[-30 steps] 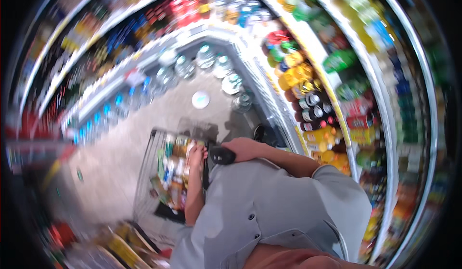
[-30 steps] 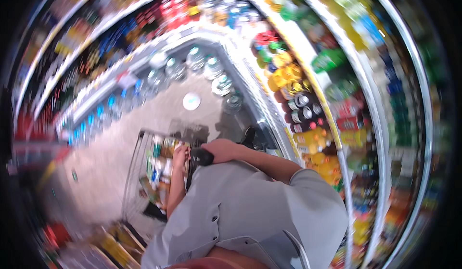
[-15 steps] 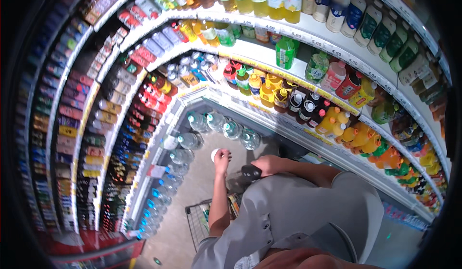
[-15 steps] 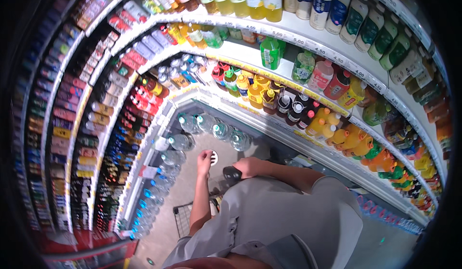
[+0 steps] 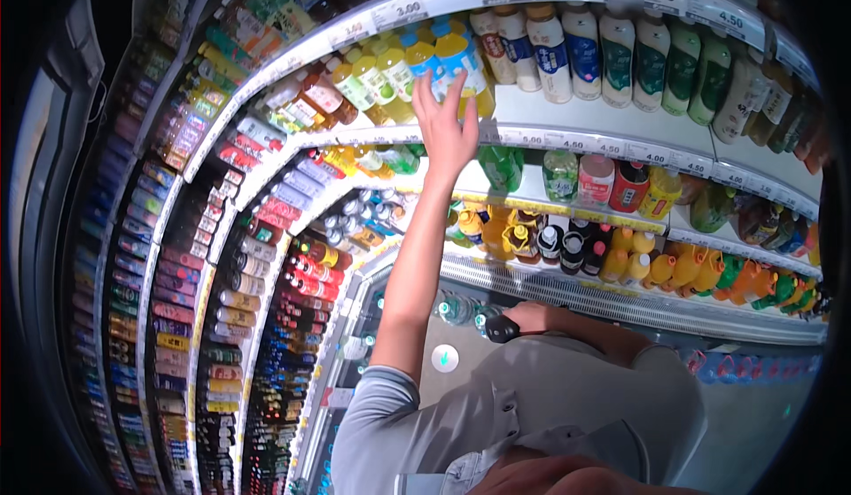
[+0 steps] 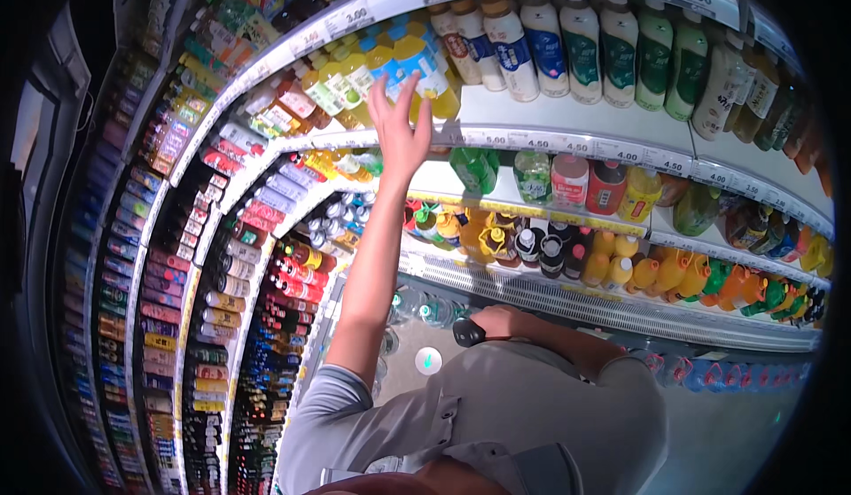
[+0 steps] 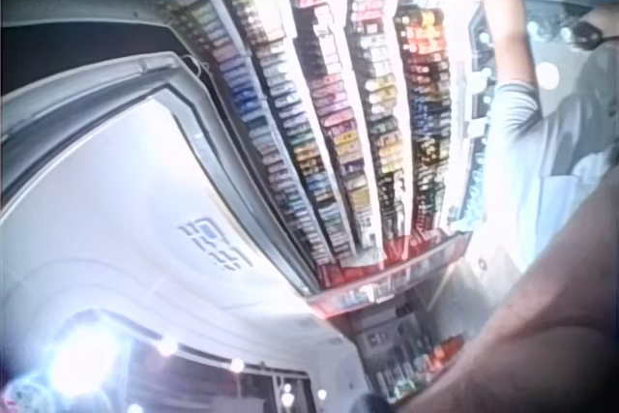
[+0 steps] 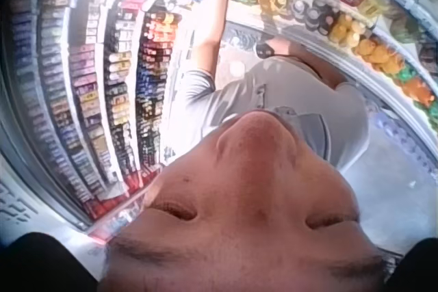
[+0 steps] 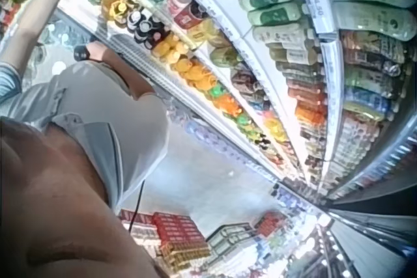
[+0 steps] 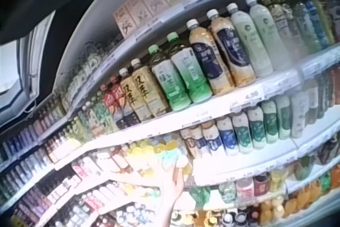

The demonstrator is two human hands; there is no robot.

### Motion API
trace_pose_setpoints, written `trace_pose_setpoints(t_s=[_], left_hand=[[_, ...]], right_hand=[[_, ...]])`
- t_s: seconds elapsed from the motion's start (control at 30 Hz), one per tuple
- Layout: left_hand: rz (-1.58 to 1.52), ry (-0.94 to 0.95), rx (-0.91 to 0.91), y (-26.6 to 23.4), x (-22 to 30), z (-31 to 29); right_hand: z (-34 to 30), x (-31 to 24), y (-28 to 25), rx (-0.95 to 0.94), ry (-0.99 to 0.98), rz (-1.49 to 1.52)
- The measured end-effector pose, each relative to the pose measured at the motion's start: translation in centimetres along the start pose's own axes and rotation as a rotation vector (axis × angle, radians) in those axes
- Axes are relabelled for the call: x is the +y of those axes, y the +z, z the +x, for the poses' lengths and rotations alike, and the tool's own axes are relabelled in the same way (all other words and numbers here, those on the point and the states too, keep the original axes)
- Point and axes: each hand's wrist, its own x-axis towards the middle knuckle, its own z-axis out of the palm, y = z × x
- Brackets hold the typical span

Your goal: Picking various bottled beverages from refrigerated supermarket shelves and placing them into a shopping cart while using a handheld scanner.

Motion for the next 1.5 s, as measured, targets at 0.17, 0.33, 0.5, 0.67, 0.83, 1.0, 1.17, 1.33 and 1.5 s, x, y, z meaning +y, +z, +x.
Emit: trace_pose_setpoints(t_s=[0.17,0.33,0.5,0.67,0.83,1.0,1.17,1.33,1.5], left_hand=[[0.276,-0.110,-0.207,3.8,-0.5,7.0],[0.192,0.061,0.139,5.5,0.1,3.8],[-0.137,0.023,0.258,5.0,0.4,-1.6],[-0.492,-0.105,0.465,-0.3,0.4,-3.4],[-0.761,-0.556,0.659,-10.4,0.3,-11.6],[-1.468,-1.299,0.608,-20.6,0.9,-29.9],[-1.637,-1.461,1.211,-27.9,12.4,-47.0],[-1.413,-1.424,1.540,-31.5,22.8,-55.3],[-1.067,-1.395,1.685,-31.9,28.0,-58.7]], right_hand=[[-0.5,3.1,-2.2,0.074,-0.041,0.052],[-0.9,4.0,-4.1,0.096,-0.055,0.115],[-1.0,3.0,-5.5,0.045,-0.045,0.222],[1.0,1.6,-5.3,-0.038,-0.075,0.135],[4.8,0.8,-2.1,-0.177,-0.244,0.168],[7.2,-1.8,1.1,-0.329,-0.281,0.075],[7.1,-5.1,3.3,-0.455,-0.394,0.194],[7.9,-7.3,7.3,-0.539,-0.288,-0.022],[8.5,-11.6,9.6,-0.713,-0.362,-0.032]])
